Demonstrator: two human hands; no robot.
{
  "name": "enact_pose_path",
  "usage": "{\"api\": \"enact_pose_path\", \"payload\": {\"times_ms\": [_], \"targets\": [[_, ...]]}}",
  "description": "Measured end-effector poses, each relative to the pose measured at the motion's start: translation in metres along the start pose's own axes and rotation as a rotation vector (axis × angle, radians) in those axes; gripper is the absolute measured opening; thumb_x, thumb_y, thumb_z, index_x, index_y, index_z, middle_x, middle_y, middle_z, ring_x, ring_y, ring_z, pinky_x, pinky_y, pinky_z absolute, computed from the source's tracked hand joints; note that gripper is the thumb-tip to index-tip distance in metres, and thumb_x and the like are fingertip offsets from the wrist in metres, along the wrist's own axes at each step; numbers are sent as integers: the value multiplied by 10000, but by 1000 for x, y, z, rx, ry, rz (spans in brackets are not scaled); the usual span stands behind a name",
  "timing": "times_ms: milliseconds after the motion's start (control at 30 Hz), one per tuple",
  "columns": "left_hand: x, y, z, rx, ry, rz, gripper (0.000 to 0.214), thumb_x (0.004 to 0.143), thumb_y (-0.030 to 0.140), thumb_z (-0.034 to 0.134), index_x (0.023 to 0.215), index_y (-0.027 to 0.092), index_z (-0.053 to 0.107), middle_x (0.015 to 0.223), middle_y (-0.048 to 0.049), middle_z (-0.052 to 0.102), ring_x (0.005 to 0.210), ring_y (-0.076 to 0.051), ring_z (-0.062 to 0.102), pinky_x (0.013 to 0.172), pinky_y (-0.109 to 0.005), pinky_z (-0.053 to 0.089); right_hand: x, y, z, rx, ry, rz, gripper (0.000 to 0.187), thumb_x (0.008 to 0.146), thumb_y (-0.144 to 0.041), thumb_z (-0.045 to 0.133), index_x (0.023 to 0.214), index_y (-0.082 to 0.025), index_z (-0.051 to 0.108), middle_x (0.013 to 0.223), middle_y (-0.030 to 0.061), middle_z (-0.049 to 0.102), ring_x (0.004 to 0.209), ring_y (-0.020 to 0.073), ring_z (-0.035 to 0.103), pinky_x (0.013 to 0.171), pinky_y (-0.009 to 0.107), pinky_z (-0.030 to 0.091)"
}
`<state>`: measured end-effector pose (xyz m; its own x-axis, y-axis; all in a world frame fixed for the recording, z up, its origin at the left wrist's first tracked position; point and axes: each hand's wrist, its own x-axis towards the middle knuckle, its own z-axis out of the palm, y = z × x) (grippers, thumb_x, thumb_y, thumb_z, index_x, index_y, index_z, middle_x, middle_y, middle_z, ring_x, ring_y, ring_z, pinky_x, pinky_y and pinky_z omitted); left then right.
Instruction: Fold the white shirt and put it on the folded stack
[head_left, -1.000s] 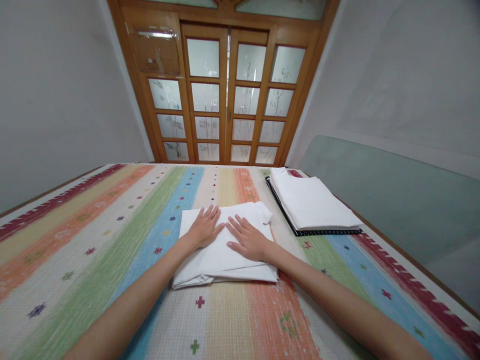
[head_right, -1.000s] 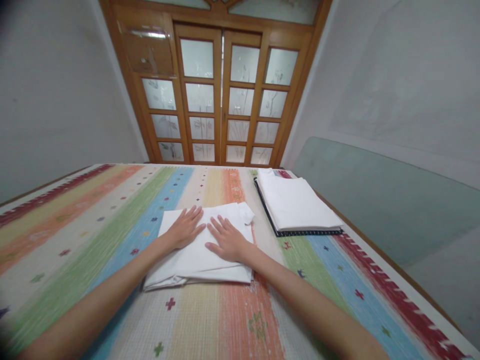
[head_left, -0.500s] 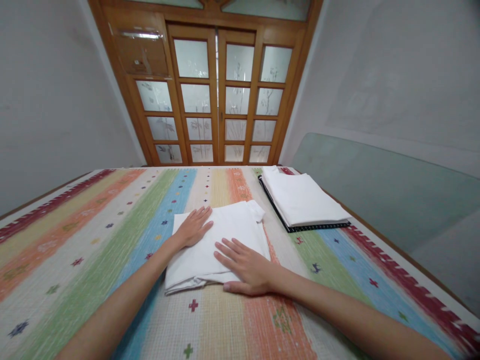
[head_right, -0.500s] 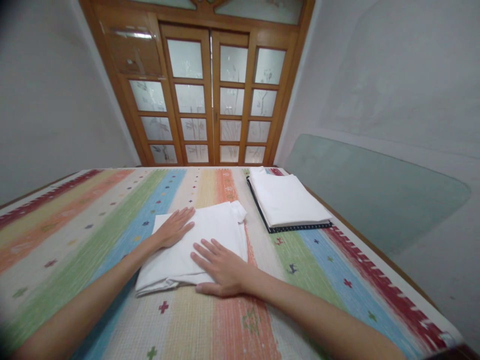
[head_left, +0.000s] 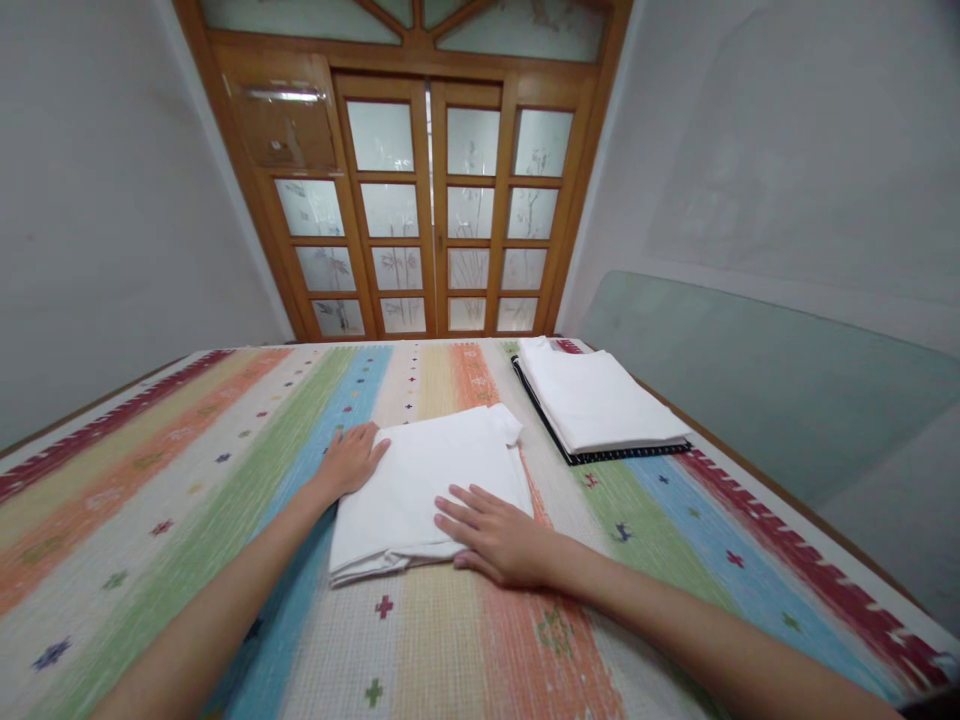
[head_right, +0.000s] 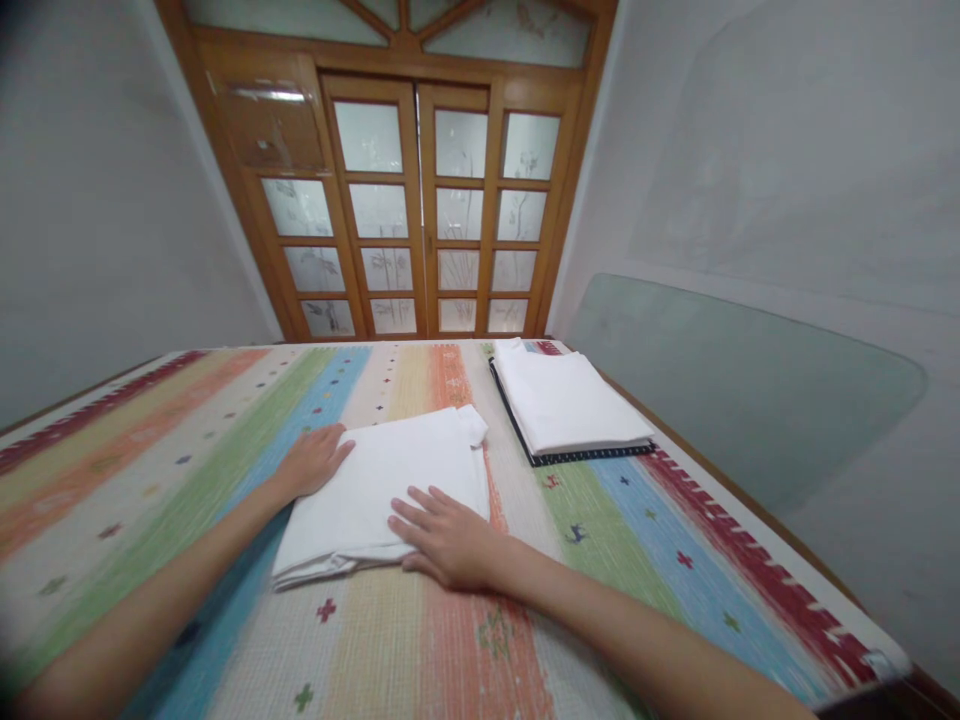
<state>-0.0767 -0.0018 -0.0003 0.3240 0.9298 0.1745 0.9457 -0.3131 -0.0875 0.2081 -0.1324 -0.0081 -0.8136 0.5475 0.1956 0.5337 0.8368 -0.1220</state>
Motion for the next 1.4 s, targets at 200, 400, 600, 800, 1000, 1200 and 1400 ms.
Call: {"api": "enact_pose_path", "payload": {"times_ms": [200, 400, 600, 800, 1000, 1200, 1400], "targets": [[-27, 4, -23, 98, 25, -76, 408, 978, 312, 316, 1072, 81, 638, 1077, -222, 660, 1067, -338, 609, 910, -449, 435, -5, 30, -4, -164, -10, -46, 466, 978, -210, 436, 1442, -172, 431, 1486, 78, 451, 1402, 254, 353, 1158, 469, 287], [-70, 10, -46, 33, -204, -146, 431, 967, 363, 331, 1032, 72, 643, 994, -206, 697, 967, -330, 654, 801, -405, 453, -16, 90, -26, -366, -1, 387, 457, 884, -68, 466, 1322, -137, 574, 1413, 160, 518, 1365, 316, 406, 1122, 518, 320], [-104, 37, -63, -260, -334, -36, 536, 959, 499, 305, 678, 185, 635, 734, -99, 699, 749, -269, 668, 700, -365, 452, 8, 104, -42, -301, 121, 527, 414, 870, -81, 435, 1240, -96, 619, 1439, 176, 481, 1369, 292, 405, 1138, 462, 327], [-86, 22, -33, -318, 92, 221, 396, 965, 426, 385, 1144, 163, 622, 1229, -132, 640, 1153, -263, 571, 995, -433, 432, 39, 33, -17, -111, 165, 316, 488, 980, -338, 400, 1382, -75, 486, 1547, 179, 310, 1464, 303, 189, 1170, 505, 255], [-77, -11, -12, -356, -113, 427, 674, 919, 582, 464, 1503, 287, 303, 1559, -61, 333, 1446, -284, 256, 1146, -488, 274, 22, -4, 1, 71, 2, 98, 637, 986, -505, 346, 1511, -147, 299, 1580, 138, 250, 1477, 272, 132, 1199, 498, 138], [-88, -13, -23, -473, -169, 415, 900, 805, 659, 583, 1533, 288, 206, 1586, -91, 247, 1453, -319, 232, 1150, -540, 254, 18, 2, -5, 120, -48, 63, 866, 877, -677, 450, 1514, -115, 284, 1580, 193, 198, 1478, 308, 95, 1193, 523, 99], [-122, 1, -26, -432, 13, 421, 687, 875, 401, 559, 1495, 227, 320, 1527, -119, 380, 1391, -290, 378, 1126, -488, 355, 16, -1, 3, 48, 58, 36, 620, 910, -490, 524, 1418, -139, 462, 1519, 172, 369, 1460, 321, 185, 1169, 569, 153]]}}
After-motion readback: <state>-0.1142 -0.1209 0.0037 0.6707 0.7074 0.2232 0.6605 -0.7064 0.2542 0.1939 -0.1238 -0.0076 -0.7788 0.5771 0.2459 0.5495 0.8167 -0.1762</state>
